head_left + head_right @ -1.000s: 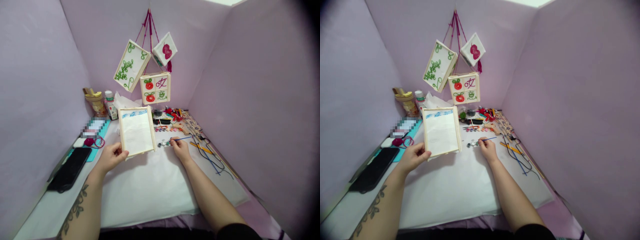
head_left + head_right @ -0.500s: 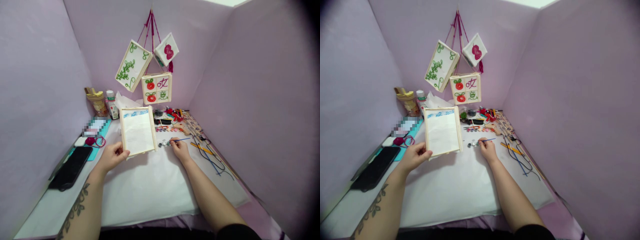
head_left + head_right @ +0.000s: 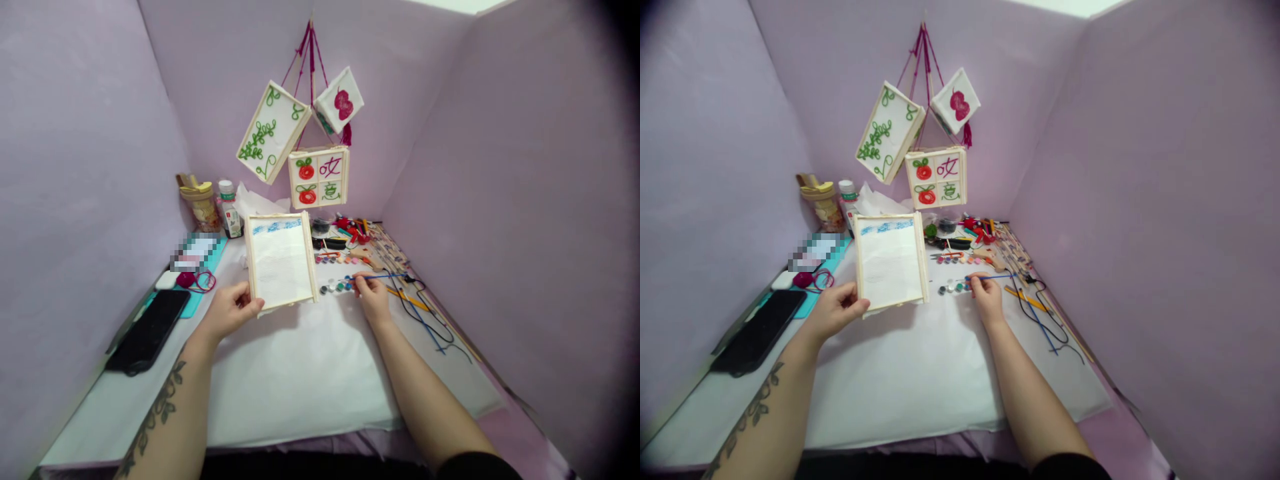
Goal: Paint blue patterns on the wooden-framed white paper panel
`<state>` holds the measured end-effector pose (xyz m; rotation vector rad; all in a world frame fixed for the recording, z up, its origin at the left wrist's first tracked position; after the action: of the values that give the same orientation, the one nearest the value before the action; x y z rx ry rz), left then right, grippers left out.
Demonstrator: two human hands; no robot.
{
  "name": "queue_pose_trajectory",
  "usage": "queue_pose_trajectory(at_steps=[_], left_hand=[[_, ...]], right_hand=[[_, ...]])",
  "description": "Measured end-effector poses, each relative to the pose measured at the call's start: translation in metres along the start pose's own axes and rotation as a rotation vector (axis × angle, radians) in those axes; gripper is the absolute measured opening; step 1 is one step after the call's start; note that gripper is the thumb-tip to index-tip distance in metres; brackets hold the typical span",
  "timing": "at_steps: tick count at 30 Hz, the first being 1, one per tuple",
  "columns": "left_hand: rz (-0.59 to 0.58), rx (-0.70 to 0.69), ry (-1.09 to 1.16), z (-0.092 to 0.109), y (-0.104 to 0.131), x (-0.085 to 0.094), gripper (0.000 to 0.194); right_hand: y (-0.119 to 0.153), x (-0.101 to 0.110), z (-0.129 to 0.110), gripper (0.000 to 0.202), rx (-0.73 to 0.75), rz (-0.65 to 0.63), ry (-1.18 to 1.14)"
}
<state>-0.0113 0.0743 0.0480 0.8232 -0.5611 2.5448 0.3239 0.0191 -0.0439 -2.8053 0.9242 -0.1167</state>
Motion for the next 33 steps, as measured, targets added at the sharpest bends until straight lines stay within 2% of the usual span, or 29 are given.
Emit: queue_pose_trajectory(at_steps=[4, 8, 11, 15, 19, 22, 26, 33], left_hand=[[0.000, 0.005, -0.006, 0.001, 0.001, -0.001, 0.033], [0.037, 0.025, -0.010, 0.000, 0.001, -0.002, 0.033], [0.078, 0.042, -0.009, -0.001, 0.001, -0.003, 0.034], [0.090, 0.048, 0.003, -0.002, 0.002, -0.004, 0.034], [0.063, 0.060, 0.053, -0.006, 0.004, -0.007, 0.033], [0.074, 0.048, 0.064, -0.008, 0.005, -0.008, 0.034], [0.082, 0.041, 0.055, -0.010, 0.005, -0.008, 0.035], [0.058, 0.062, 0.057, -0.005, 0.004, -0.008, 0.035]], right_hand=[[0.000, 0.008, -0.020, 0.027, -0.029, 0.117, -0.305], [0.011, 0.000, -0.059, 0.022, -0.010, 0.082, -0.476], [0.027, -0.023, -0.092, 0.017, 0.017, 0.019, -0.610], [0.056, -0.073, -0.121, 0.015, 0.031, -0.080, -0.651], [0.082, -0.122, -0.120, 0.019, 0.000, -0.103, -0.510], [0.094, -0.143, -0.114, 0.021, 0.009, -0.077, -0.411], [0.098, -0.149, -0.112, 0.022, 0.041, -0.031, -0.334], [0.097, -0.146, -0.112, 0.022, 0.083, -0.046, -0.196]])
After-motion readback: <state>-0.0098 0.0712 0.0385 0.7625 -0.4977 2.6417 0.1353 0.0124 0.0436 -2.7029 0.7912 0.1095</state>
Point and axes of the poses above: each hand's wrist, its own y-axis away from the middle knuckle, its own x-axis out of the back of the hand, z = x × y, the point moved 3 cm from there along -y, towards the middle knuckle, and after that the axes turned 2 degrees about -x, right-handed, at the moved point
